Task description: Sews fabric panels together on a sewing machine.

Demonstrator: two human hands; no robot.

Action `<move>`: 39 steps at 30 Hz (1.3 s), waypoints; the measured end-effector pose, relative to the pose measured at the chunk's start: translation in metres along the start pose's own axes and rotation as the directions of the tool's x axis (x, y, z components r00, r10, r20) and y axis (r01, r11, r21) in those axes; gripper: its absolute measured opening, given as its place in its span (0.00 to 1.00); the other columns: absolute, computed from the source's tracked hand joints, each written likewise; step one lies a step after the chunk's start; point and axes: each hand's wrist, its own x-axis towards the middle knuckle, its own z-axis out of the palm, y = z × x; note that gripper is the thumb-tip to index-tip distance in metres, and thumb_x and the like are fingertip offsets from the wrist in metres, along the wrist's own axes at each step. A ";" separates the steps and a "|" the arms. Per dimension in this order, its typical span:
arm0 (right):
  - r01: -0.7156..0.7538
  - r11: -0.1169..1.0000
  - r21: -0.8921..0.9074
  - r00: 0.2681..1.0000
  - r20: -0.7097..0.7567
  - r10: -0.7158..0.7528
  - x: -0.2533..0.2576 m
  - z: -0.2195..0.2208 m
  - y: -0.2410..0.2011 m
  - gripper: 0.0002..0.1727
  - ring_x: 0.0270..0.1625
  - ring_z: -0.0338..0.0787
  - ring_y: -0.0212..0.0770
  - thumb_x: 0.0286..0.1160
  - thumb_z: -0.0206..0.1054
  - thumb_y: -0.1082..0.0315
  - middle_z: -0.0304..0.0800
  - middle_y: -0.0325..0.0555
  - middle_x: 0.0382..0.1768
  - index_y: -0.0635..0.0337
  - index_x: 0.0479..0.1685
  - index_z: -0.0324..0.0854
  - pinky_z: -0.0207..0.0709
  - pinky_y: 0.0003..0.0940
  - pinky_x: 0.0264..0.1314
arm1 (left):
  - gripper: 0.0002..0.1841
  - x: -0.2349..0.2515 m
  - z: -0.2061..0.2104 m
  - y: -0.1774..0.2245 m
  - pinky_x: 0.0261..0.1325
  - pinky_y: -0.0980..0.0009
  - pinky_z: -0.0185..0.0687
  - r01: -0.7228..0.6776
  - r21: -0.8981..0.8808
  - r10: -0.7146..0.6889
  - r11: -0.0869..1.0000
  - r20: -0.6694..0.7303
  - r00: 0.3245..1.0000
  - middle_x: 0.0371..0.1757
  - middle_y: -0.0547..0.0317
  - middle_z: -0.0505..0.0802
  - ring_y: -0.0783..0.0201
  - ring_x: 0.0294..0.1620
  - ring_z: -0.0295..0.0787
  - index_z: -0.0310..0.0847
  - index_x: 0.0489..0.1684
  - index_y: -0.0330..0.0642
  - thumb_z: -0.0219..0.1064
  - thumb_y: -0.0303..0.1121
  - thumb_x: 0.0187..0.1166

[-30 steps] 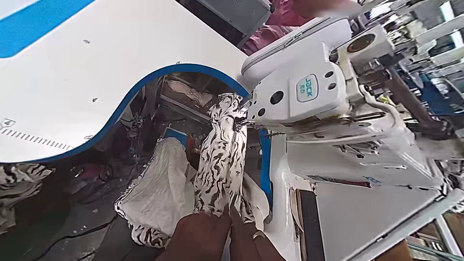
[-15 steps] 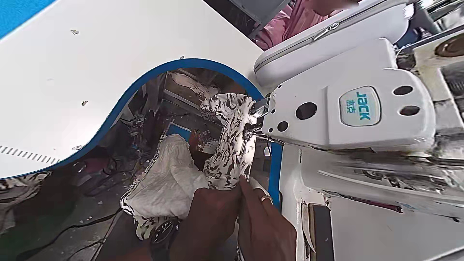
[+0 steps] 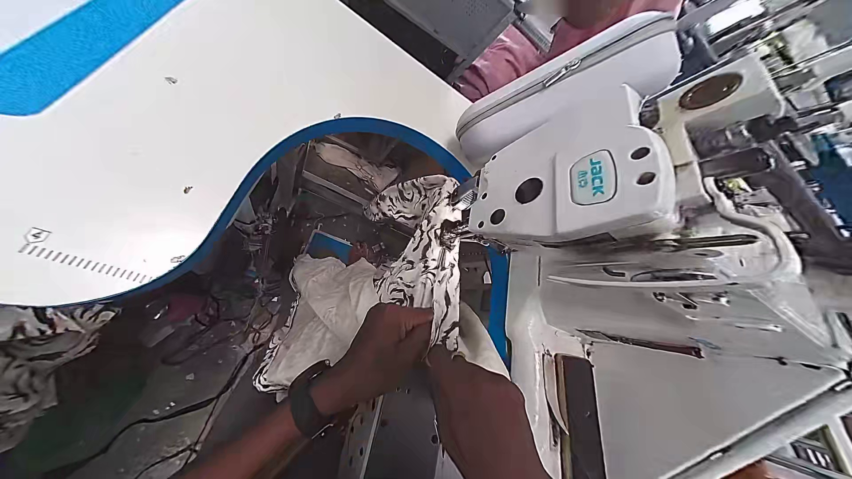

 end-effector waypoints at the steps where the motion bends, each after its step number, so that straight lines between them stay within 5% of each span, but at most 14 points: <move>1: -0.008 1.000 -0.007 1.000 -0.023 0.008 0.003 0.004 0.004 0.04 0.12 0.84 0.49 0.56 0.69 0.71 0.78 0.45 0.12 0.60 0.28 0.87 0.70 0.41 0.09 | 0.17 0.004 0.003 -0.003 0.26 0.76 0.62 -0.002 -0.042 0.001 0.999 -0.032 0.999 0.15 0.71 0.74 0.79 0.18 0.67 0.81 0.21 0.39 0.56 0.30 0.85; 5: -0.042 0.984 0.173 0.994 -0.093 0.059 0.011 0.010 0.019 0.07 0.16 0.85 0.51 0.65 0.66 0.68 0.80 0.48 0.14 0.63 0.27 0.85 0.73 0.46 0.14 | 0.16 0.021 0.011 -0.002 0.28 0.77 0.65 -0.044 -0.034 0.038 0.998 -0.153 0.987 0.18 0.71 0.77 0.80 0.20 0.70 0.85 0.27 0.39 0.54 0.30 0.83; 8: -0.089 0.961 0.260 0.996 0.037 0.082 -0.019 -0.015 0.037 0.11 0.21 0.88 0.51 0.69 0.67 0.65 0.85 0.50 0.18 0.66 0.31 0.89 0.78 0.49 0.21 | 0.20 0.003 -0.005 0.008 0.36 0.69 0.79 0.068 0.135 -0.042 0.989 -0.185 0.982 0.28 0.60 0.91 0.72 0.24 0.80 0.85 0.70 0.36 0.57 0.35 0.87; 9: -0.120 0.946 0.301 0.988 0.126 0.085 -0.032 -0.015 0.043 0.11 0.21 0.87 0.53 0.69 0.69 0.66 0.85 0.51 0.18 0.66 0.30 0.88 0.77 0.51 0.23 | 0.22 -0.008 -0.014 0.005 0.30 0.70 0.77 0.094 0.190 -0.055 0.977 -0.201 0.978 0.22 0.63 0.88 0.72 0.20 0.77 0.81 0.73 0.36 0.60 0.37 0.86; 13: -0.181 0.866 0.467 0.977 0.188 0.103 -0.050 0.036 0.076 0.14 0.26 0.90 0.56 0.70 0.70 0.62 0.88 0.54 0.22 0.68 0.30 0.89 0.80 0.59 0.30 | 0.14 -0.038 -0.067 -0.044 0.33 0.78 0.75 0.086 0.260 -0.039 0.962 -0.180 0.983 0.25 0.67 0.87 0.80 0.24 0.77 0.89 0.39 0.37 0.67 0.40 0.81; 15: -0.054 0.895 0.442 0.999 0.020 0.050 -0.053 0.020 0.078 0.18 0.18 0.84 0.45 0.74 0.64 0.56 0.81 0.46 0.15 0.62 0.26 0.86 0.74 0.46 0.20 | 0.15 -0.038 -0.073 -0.036 0.43 0.80 0.80 -0.047 0.385 0.129 0.922 -0.189 0.973 0.33 0.64 0.93 0.81 0.34 0.84 0.92 0.40 0.38 0.62 0.39 0.85; 17: 0.049 0.917 0.396 0.999 -0.014 -0.048 -0.069 -0.026 0.066 0.22 0.15 0.80 0.44 0.81 0.61 0.56 0.78 0.47 0.11 0.62 0.22 0.84 0.68 0.41 0.17 | 0.15 -0.043 -0.052 0.001 0.46 0.67 0.88 -0.209 0.613 0.348 0.762 -0.114 0.931 0.36 0.54 0.97 0.67 0.38 0.95 0.94 0.40 0.38 0.61 0.35 0.85; 20: -0.036 0.985 0.170 0.993 0.119 0.016 -0.085 -0.040 0.083 0.17 0.20 0.88 0.57 0.76 0.64 0.59 0.84 0.53 0.16 0.63 0.27 0.88 0.75 0.55 0.19 | 0.09 -0.048 0.005 0.024 0.18 0.62 0.80 -0.338 0.796 0.508 0.502 0.045 0.860 0.17 0.55 0.88 0.58 0.17 0.88 0.92 0.33 0.37 0.63 0.27 0.73; 23: -0.181 0.983 0.023 0.972 0.155 0.175 -0.096 -0.030 0.093 0.14 0.26 0.90 0.69 0.76 0.66 0.64 0.87 0.62 0.20 0.67 0.33 0.89 0.75 0.66 0.24 | 0.11 -0.052 0.031 0.012 0.12 0.66 0.69 -0.326 0.761 0.519 0.561 -0.017 0.854 0.11 0.59 0.81 0.61 0.10 0.79 0.92 0.32 0.37 0.61 0.29 0.74; 26: 0.063 0.988 0.144 0.994 0.076 -0.074 -0.091 -0.036 0.034 0.10 0.25 0.93 0.55 0.72 0.69 0.68 0.89 0.53 0.20 0.63 0.27 0.90 0.83 0.53 0.25 | 0.14 -0.055 0.030 0.013 0.12 0.67 0.65 -0.297 0.701 0.489 0.648 -0.083 0.868 0.08 0.60 0.79 0.63 0.09 0.76 0.90 0.27 0.40 0.60 0.32 0.79; 29: 0.219 0.956 0.195 0.971 0.054 -0.233 -0.066 -0.022 -0.012 0.08 0.20 0.88 0.48 0.67 0.69 0.69 0.84 0.47 0.14 0.59 0.23 0.87 0.78 0.41 0.21 | 0.15 -0.056 0.032 0.006 0.12 0.67 0.61 -0.265 0.665 0.458 0.698 -0.130 0.879 0.07 0.59 0.74 0.63 0.08 0.73 0.77 0.13 0.42 0.58 0.29 0.73; 32: 0.149 0.975 0.166 0.963 0.200 -0.181 -0.049 -0.023 -0.016 0.09 0.13 0.85 0.51 0.71 0.67 0.66 0.79 0.48 0.10 0.61 0.28 0.87 0.72 0.44 0.12 | 0.16 -0.042 0.027 -0.004 0.14 0.69 0.62 -0.239 0.587 0.442 0.773 -0.230 0.867 0.08 0.59 0.76 0.65 0.09 0.73 0.78 0.14 0.41 0.58 0.29 0.76; 37: 0.095 0.978 0.186 0.943 0.297 -0.148 -0.039 -0.037 -0.009 0.17 0.16 0.86 0.52 0.80 0.62 0.62 0.80 0.50 0.11 0.62 0.25 0.85 0.72 0.45 0.14 | 0.15 -0.021 0.027 0.003 0.12 0.68 0.63 -0.118 0.581 0.335 0.805 -0.281 0.900 0.07 0.61 0.74 0.64 0.07 0.72 0.86 0.25 0.39 0.56 0.31 0.79; 39: 0.081 0.982 0.172 0.957 0.263 -0.125 -0.038 -0.035 -0.009 0.16 0.16 0.86 0.50 0.80 0.61 0.64 0.79 0.49 0.11 0.62 0.25 0.84 0.72 0.44 0.15 | 0.15 -0.023 0.024 0.020 0.09 0.62 0.66 -0.024 0.664 0.232 0.747 -0.227 0.946 0.05 0.59 0.74 0.57 0.04 0.74 0.92 0.41 0.35 0.57 0.30 0.76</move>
